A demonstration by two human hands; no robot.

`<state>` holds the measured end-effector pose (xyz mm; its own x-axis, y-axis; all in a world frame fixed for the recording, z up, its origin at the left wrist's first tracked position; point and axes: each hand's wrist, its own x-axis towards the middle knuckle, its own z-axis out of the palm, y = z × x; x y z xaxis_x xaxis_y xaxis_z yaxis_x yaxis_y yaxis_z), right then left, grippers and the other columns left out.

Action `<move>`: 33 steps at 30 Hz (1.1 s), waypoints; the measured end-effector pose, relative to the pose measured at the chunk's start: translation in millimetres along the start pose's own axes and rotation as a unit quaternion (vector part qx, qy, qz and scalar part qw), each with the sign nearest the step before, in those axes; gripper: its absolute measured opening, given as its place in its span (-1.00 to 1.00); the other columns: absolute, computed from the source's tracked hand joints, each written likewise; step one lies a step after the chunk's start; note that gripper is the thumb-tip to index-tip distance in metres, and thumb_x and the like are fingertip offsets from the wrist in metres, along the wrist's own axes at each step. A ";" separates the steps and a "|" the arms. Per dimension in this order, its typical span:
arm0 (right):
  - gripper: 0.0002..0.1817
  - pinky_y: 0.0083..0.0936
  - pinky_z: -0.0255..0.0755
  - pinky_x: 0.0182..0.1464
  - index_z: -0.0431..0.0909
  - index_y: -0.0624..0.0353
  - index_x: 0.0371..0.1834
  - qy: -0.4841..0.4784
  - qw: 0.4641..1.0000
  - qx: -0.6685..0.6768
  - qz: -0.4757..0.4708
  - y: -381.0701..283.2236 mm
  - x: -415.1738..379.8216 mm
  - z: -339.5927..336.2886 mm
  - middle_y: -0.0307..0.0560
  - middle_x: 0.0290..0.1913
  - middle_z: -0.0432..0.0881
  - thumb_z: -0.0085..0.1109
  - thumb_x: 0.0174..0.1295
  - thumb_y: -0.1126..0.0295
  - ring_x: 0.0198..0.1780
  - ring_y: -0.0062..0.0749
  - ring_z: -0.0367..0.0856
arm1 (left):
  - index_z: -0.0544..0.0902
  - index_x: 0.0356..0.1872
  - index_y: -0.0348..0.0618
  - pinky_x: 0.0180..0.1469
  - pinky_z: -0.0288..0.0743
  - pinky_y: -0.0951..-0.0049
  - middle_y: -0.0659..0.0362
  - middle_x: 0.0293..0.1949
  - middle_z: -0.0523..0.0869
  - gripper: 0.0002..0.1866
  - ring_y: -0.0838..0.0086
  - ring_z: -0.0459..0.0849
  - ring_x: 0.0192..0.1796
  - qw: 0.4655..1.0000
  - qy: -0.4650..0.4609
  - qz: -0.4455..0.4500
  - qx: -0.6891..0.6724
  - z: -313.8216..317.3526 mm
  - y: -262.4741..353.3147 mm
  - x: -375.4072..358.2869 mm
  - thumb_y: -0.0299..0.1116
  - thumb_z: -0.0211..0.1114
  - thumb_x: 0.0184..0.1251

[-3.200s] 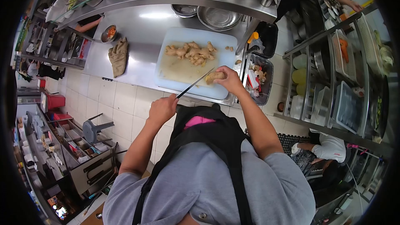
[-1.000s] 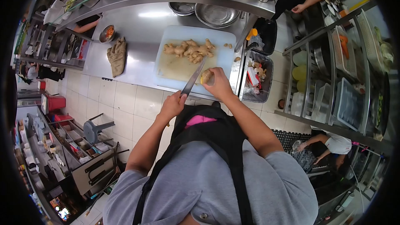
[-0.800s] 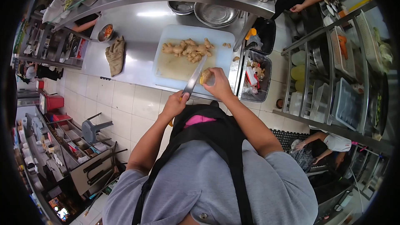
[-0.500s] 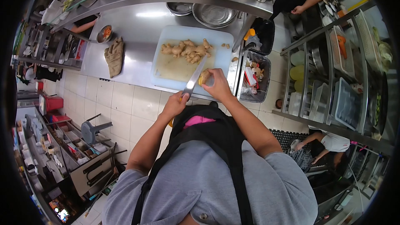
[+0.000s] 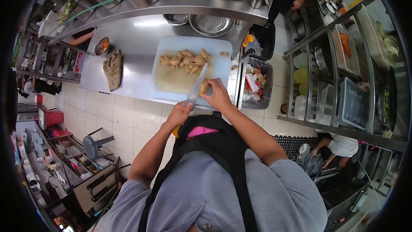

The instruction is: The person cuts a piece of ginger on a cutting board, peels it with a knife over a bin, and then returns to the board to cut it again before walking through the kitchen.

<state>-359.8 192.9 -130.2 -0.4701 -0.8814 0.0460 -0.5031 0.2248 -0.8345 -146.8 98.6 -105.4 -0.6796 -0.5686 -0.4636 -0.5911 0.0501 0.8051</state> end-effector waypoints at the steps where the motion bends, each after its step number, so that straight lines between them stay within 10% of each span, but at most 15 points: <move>1: -0.32 -0.19 0.57 0.19 0.50 0.25 0.21 0.002 1.000 -0.001 0.004 -1.5 -0.3 -0.2 0.13 0.10 0.55 0.60 -0.01 0.37 0.13 0.11 0.63 | 0.64 -0.16 -0.25 -0.57 0.45 0.29 0.08 -0.61 0.58 -0.55 0.41 0.51 -0.70 1.000 0.000 -0.001 0.000 -1.4 2.0 0.0 0.01 0.13 0.64; 6: -0.34 -0.18 0.57 0.19 0.50 0.26 0.18 0.030 0.999 -0.012 -0.018 -0.9 1.6 7.6 0.16 0.10 0.54 0.59 -0.02 0.36 0.14 0.14 0.62 | 0.62 -0.21 -0.22 -0.62 0.43 0.31 0.08 -0.65 0.55 -0.54 0.42 0.51 -0.73 0.985 -0.089 -0.087 -0.123 -16.7 -16.8 10.9 0.04 0.12 0.65; 10: -0.37 -0.02 0.52 0.25 0.48 0.22 0.11 0.064 0.997 0.017 -0.049 8.3 6.4 25.2 0.26 0.18 0.49 0.52 -0.11 0.42 0.21 0.26 0.52 | 0.68 -0.14 -0.29 -0.19 0.60 0.05 -0.18 -0.35 0.75 -0.58 -0.11 0.76 -0.27 0.963 0.083 0.200 0.158 -18.9 -28.8 18.0 -0.08 0.08 0.65; 11: -0.33 0.01 0.49 0.27 0.47 0.20 0.17 0.058 0.997 -0.008 -0.042 7.1 8.0 24.6 0.27 0.19 0.47 0.49 -0.10 0.40 0.23 0.29 0.50 | 0.69 -0.13 -0.30 0.00 0.55 -0.02 -0.23 -0.19 0.77 -0.63 -0.28 0.68 -0.05 0.983 0.071 0.107 0.129 -21.2 -4.5 9.6 -0.17 0.10 0.62; 19: -0.49 -0.02 0.53 0.10 0.69 0.04 0.11 0.018 0.987 -0.157 -0.016 -29.9 15.9 15.7 0.07 0.15 0.50 0.42 0.02 0.21 0.13 0.11 0.53 | 0.50 -0.26 -0.15 -0.71 0.28 0.51 0.32 -0.66 0.39 -0.59 0.61 0.37 -0.75 0.995 0.082 -0.006 -0.051 -37.2 -7.1 1.5 0.00 0.08 0.70; 27: -0.80 -0.08 0.55 0.01 0.78 0.05 -0.29 0.042 0.983 -0.175 -0.027 -19.5 29.2 33.9 -0.02 0.02 0.58 0.27 0.10 0.26 0.09 0.00 0.53 | 0.48 -0.27 -0.16 -0.70 0.31 0.48 0.32 -0.66 0.40 -0.59 0.59 0.39 -0.74 0.993 0.089 -0.036 -0.066 -41.6 -14.0 -8.8 -0.01 0.11 0.69; 33: -0.59 0.05 0.55 0.08 0.64 0.10 0.04 0.089 0.987 -0.130 0.007 -22.0 26.1 29.8 0.14 0.11 0.52 0.40 0.10 0.29 0.13 0.12 0.55 | 0.50 -0.26 -0.16 -0.70 0.33 0.47 0.30 -0.65 0.42 -0.60 0.58 0.43 -0.73 0.992 0.097 -0.036 -0.077 -36.4 -31.3 -11.0 -0.02 0.12 0.68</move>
<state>-339.4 152.6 -127.0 -0.5865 -0.7958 0.1506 -0.6543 0.3560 -0.6672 -104.9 73.3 -112.0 -0.5319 -0.7148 -0.4540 -0.5524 -0.1135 0.8258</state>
